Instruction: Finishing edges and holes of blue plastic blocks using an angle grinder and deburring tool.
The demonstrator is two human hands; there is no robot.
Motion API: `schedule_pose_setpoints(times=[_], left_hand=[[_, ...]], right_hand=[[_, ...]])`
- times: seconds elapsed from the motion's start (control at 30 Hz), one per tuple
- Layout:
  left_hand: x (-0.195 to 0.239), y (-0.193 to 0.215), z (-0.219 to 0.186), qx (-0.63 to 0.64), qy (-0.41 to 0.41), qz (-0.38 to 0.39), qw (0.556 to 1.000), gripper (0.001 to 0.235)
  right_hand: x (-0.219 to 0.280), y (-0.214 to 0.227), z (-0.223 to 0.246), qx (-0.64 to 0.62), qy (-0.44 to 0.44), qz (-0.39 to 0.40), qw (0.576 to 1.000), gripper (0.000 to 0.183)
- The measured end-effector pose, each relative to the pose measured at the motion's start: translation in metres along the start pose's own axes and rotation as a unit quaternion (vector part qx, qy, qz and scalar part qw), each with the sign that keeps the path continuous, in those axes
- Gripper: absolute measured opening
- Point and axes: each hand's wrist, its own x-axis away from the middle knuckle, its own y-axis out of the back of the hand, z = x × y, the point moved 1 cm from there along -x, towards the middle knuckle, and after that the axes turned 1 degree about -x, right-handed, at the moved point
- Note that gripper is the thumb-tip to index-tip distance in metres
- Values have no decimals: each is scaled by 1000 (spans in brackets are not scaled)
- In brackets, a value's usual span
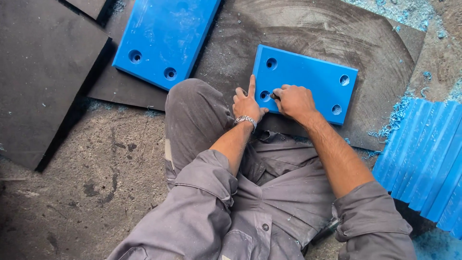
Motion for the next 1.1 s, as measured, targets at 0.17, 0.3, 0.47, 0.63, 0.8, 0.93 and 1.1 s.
schedule_pose_setpoints(times=[0.17,0.3,0.47,0.63,0.8,0.93,1.1], left_hand=[[-2,-1,-2,-2,3,-3,1000,134],[-4,-5,-1,-1,7,-6,1000,135],[-5,-1,1,8,2,-11,1000,135],[-16,-17,5,22,-2,-12,1000,133],[-50,-81,33,-2,-25,-99,995,101],[-11,-14,9,12,-18,-54,998,112],[-3,11,1,18,5,14,1000,130]], right_hand=[[-21,-13,-3,48,18,-4,999,18],[-26,-20,-6,68,8,-35,997,14],[-10,-22,1,37,-56,12,998,21],[-6,-34,25,-25,-150,84,985,25],[-40,-37,43,-38,-109,73,991,12],[-64,-7,38,-23,-108,118,987,15],[-57,2,12,-64,-204,114,970,24]])
